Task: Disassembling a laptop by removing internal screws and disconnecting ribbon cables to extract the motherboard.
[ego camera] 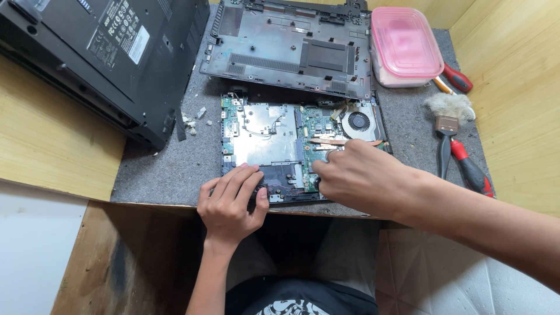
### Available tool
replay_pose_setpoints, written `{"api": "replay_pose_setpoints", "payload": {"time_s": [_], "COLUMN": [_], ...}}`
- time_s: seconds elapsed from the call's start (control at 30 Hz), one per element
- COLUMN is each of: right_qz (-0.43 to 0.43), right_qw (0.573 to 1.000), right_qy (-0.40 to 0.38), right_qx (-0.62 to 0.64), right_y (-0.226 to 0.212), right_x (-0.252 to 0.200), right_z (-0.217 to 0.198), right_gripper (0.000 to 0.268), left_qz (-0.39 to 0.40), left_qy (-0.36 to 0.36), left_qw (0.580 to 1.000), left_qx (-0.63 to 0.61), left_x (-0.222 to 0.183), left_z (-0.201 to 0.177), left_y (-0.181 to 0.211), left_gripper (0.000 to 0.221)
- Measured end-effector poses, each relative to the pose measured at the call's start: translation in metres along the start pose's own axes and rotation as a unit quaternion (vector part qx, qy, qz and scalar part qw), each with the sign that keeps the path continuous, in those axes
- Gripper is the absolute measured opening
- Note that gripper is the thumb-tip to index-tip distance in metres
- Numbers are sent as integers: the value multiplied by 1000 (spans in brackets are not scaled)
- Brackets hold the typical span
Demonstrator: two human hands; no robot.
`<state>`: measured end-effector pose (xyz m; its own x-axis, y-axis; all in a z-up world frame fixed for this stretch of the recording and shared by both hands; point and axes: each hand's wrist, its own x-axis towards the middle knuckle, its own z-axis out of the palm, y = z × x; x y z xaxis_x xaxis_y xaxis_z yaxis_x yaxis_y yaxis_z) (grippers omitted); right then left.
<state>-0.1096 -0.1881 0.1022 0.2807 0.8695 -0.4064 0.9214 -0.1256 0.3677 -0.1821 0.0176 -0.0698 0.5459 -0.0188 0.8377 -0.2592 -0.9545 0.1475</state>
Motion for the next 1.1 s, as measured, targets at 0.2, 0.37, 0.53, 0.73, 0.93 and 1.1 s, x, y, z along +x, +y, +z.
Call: {"api": "replay_pose_setpoints", "payload": {"time_s": [0.2, 0.37, 0.53, 0.73, 0.93, 1.1], "right_qz": [37, 44, 40, 54, 47, 50], "right_qw": [997, 997, 998, 997, 996, 998], "right_qy": [25, 27, 13, -21, -4, 27], "right_qx": [65, 59, 50, 46, 71, 37], "right_y": [3, 5, 2, 4, 2, 2], "right_x": [-1, 3, 6, 9, 11, 9], "right_z": [25, 7, 9, 19, 9, 25], "right_gripper": [20, 17, 24, 28, 24, 20], "left_qz": [-1, -5, -5, 1, -2, -1], "left_qy": [-1, -4, 1, 3, -1, -1], "left_qw": [1000, 1000, 1000, 1000, 1000, 1000], "left_qx": [2, -3, -5, -7, -11, -12], "left_x": [-4, -3, -2, -3, -2, -2], "left_z": [3, 2, 2, 4, 2, 3], "left_y": [-2, -1, -2, -3, -2, -2], "left_gripper": [29, 29, 28, 29, 29, 28]}}
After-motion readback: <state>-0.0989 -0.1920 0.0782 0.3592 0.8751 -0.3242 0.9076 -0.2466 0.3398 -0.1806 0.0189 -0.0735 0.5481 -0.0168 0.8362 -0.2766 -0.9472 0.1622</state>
